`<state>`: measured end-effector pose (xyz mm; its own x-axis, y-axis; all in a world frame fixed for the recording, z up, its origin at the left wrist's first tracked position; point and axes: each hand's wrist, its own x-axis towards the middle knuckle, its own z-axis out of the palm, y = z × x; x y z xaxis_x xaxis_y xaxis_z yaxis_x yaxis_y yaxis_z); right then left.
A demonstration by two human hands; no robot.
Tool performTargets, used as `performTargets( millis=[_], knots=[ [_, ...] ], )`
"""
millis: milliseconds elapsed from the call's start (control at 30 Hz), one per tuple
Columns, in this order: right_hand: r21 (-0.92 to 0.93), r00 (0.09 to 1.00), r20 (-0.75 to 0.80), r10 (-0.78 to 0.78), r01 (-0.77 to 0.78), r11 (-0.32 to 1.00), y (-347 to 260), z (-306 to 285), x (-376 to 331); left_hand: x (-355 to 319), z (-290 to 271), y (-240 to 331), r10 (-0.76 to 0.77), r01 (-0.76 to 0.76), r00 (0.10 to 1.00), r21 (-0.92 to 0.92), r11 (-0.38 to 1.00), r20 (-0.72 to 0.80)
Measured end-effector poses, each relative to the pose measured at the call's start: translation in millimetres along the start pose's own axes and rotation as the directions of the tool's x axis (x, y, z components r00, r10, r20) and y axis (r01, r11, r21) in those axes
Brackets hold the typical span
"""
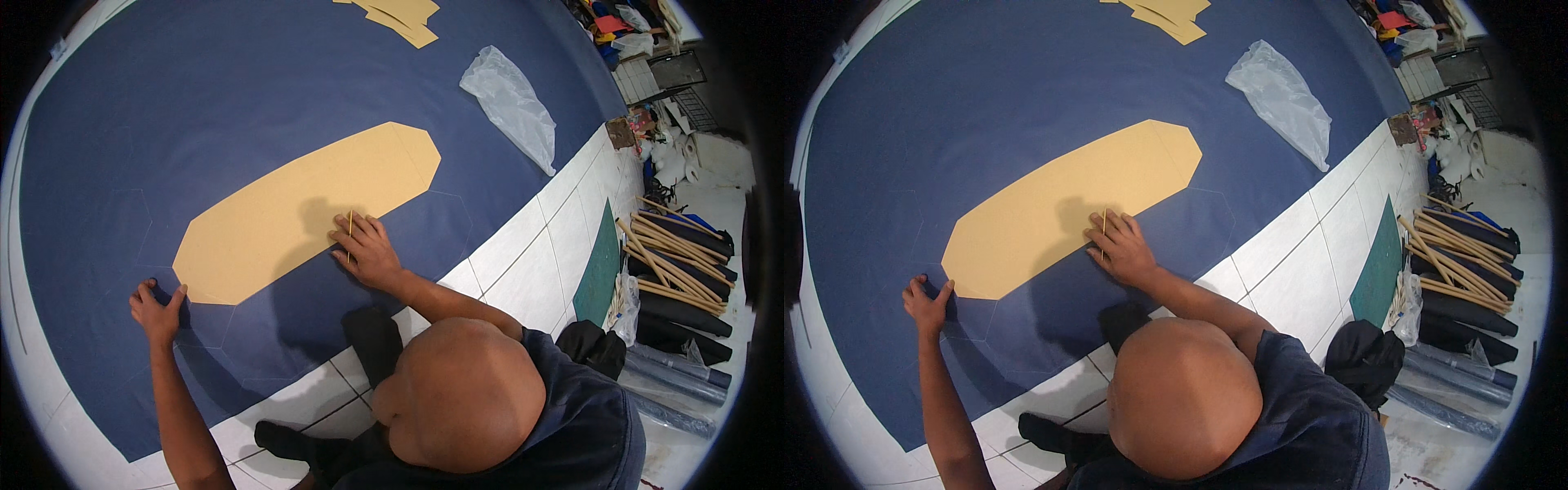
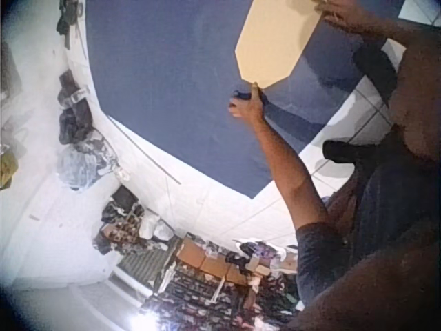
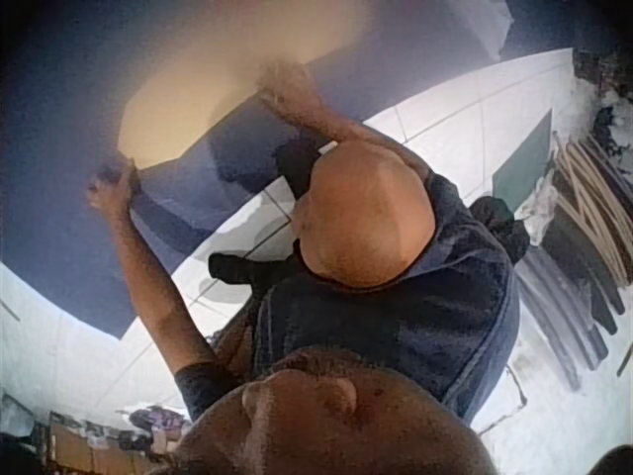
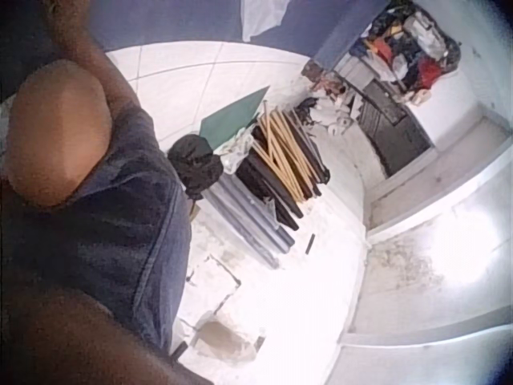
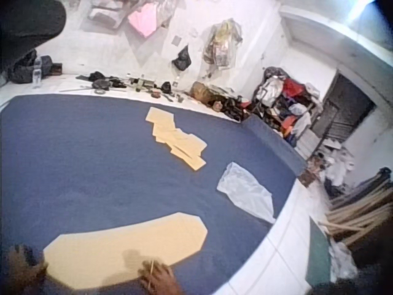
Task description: The person traces the outline of a beige pattern piece onto a large sheet of blue material using a pencil, then moves the pattern piece to another section and continues tracing.
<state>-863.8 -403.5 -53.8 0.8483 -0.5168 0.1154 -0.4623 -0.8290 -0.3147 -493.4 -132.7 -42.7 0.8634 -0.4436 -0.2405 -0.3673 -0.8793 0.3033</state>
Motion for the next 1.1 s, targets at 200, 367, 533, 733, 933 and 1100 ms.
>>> performTargets(
  millis=[200,367,533,733,933,1100],
  knots=[
    [-0.01,1.0,0.006,0.007,-0.007,1.0,6,0,-3,-2,4,9,-0.008,0.008,1.0,-0.005,1.0,0.001],
    [-0.006,1.0,0.023,0.005,-0.005,1.0,6,3,3,-6,-1,1,0.016,-0.017,1.0,-0.021,1.0,-0.022],
    [0.013,1.0,0.017,-0.003,0.003,1.0,12,-2,0,0,4,8,0.079,-0.078,0.996,0.016,0.997,-0.051],
    [-0.042,1.0,-0.026,-0.015,0.014,0.999,6,8,-2,-12,-14,22,-0.029,0.03,0.999,-0.049,0.998,0.039],
    [-0.062,1.0,-0.007,-0.031,0.03,0.998,10,9,-3,-43,5,22,0.216,-0.237,0.937,-0.044,0.971,-0.273],
    [-0.04,0.999,-0.011,-0.034,0.033,0.999,9,7,-4,-106,41,86,0.465,-0.488,0.871,-0.156,0.859,-0.162]
  ],
)
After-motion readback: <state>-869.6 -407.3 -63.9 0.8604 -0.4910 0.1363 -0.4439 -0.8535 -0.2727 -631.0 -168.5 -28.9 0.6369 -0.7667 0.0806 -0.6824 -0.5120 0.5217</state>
